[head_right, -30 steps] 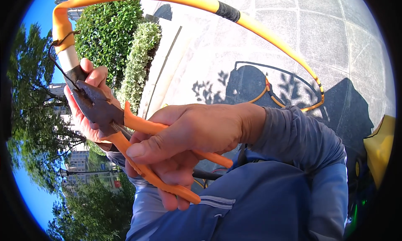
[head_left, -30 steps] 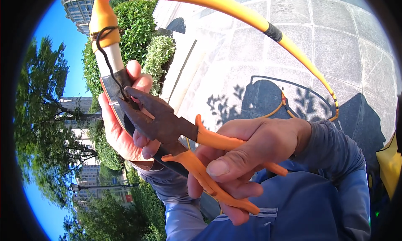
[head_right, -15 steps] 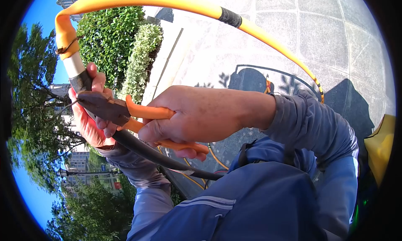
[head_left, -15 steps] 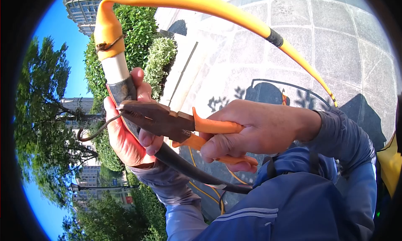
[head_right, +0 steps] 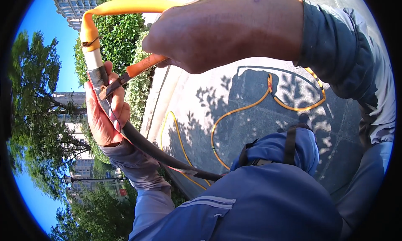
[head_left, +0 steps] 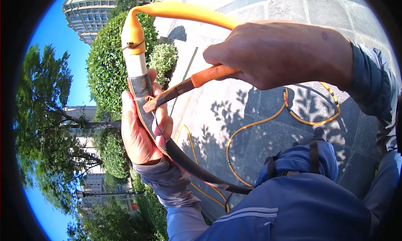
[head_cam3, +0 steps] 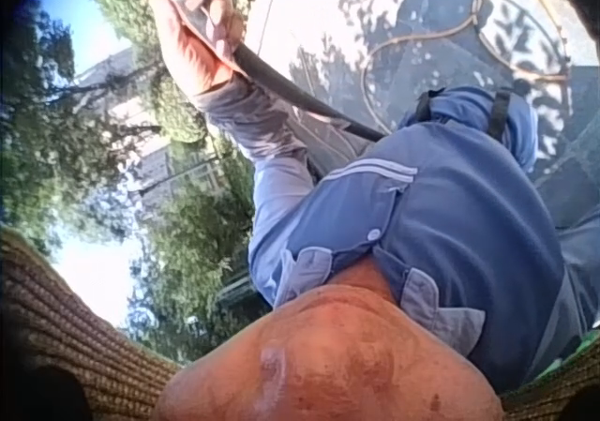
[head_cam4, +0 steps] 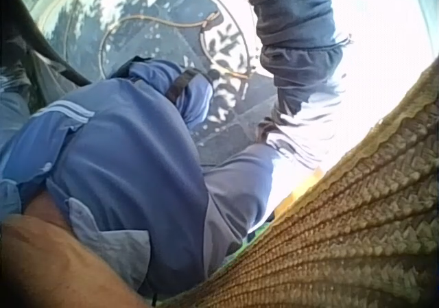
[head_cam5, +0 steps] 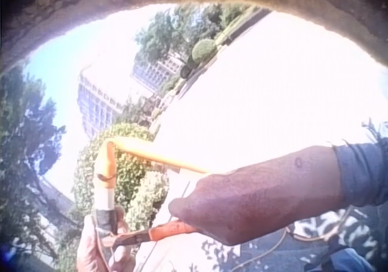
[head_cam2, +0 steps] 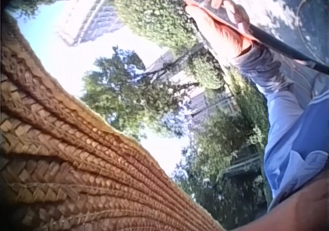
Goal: Using pliers to tighten a wire wrap around a hose connection to secure it.
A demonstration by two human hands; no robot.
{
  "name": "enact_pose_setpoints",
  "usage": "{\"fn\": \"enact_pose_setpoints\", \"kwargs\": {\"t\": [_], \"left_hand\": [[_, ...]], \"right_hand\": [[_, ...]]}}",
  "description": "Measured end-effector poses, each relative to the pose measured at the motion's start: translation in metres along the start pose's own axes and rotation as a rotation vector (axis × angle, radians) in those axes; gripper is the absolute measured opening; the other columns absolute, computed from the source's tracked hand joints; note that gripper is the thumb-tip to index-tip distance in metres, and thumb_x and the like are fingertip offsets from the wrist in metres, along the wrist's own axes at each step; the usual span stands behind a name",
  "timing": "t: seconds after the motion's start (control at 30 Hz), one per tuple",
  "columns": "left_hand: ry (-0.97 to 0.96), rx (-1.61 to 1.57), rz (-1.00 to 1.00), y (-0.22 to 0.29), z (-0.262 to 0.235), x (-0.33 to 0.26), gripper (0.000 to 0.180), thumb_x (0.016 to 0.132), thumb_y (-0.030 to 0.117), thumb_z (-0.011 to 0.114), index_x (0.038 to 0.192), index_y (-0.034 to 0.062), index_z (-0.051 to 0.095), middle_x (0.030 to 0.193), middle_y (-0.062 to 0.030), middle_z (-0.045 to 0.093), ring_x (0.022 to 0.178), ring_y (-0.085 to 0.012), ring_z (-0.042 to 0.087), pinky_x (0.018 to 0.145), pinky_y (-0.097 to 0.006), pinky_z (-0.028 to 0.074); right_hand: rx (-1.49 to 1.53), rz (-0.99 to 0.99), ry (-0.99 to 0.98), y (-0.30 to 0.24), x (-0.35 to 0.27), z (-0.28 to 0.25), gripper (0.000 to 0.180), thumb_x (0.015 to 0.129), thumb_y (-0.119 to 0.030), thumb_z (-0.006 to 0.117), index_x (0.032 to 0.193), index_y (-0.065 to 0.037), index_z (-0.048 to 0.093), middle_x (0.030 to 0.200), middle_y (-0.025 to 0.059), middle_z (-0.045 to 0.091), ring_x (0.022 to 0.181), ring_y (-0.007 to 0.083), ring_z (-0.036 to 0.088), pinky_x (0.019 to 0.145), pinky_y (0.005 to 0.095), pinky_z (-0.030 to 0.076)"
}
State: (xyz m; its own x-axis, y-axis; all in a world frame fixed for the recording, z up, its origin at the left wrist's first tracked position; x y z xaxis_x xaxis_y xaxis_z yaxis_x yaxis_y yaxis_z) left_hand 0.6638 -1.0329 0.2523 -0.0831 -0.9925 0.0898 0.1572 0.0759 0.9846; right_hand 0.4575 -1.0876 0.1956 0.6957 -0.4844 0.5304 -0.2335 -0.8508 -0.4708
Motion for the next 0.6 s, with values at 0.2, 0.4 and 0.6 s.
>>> {"fn": "enact_pose_setpoints", "kwargs": {"t": [0.2,0.4,0.6], "left_hand": [[-0.057,0.061,0.009,0.000,0.006,0.000,0.056,0.108,0.037,0.042,0.144,-0.0053,0.039,0.108,-0.0149,0.061,0.050,-0.0091,0.051,0.032,-0.019,0.041],[0.029,0.079,0.047,0.000,0.007,0.000,0.056,0.109,0.038,0.039,0.146,-0.0037,0.036,0.113,-0.0165,0.060,0.051,-0.0091,0.050,0.032,-0.020,0.041],[-0.066,0.131,0.029,0.002,0.005,-0.002,0.061,0.110,0.038,0.035,0.149,-0.0078,0.027,0.112,-0.0148,0.055,0.049,-0.0077,0.044,0.031,-0.020,0.039]], "right_hand": [[-0.166,-0.090,0.155,-0.002,-0.007,0.001,0.011,0.090,-0.010,0.065,0.096,-0.006,0.057,0.075,0.0168,0.063,0.076,0.0410,0.065,0.068,0.0484,0.051],[-0.245,-0.130,0.220,-0.006,-0.011,-0.004,0.013,0.090,-0.009,0.065,0.101,-0.006,0.060,0.080,0.0158,0.065,0.080,0.0397,0.066,0.070,0.0474,0.052],[-0.208,-0.106,0.254,-0.004,-0.017,0.004,0.019,0.087,-0.011,0.070,0.103,-0.007,0.062,0.079,0.0163,0.065,0.079,0.0393,0.066,0.069,0.0467,0.052]]}}
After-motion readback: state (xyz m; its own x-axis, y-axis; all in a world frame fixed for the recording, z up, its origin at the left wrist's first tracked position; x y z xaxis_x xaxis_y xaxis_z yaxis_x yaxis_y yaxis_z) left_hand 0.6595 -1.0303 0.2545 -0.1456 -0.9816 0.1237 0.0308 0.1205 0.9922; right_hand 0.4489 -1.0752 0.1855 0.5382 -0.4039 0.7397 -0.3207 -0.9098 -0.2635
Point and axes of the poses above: each hand's wrist, its own x-axis towards the middle knuckle, its own z-axis out of the palm, y = z × x, the point moved 6 cm from there along x, towards the middle knuckle
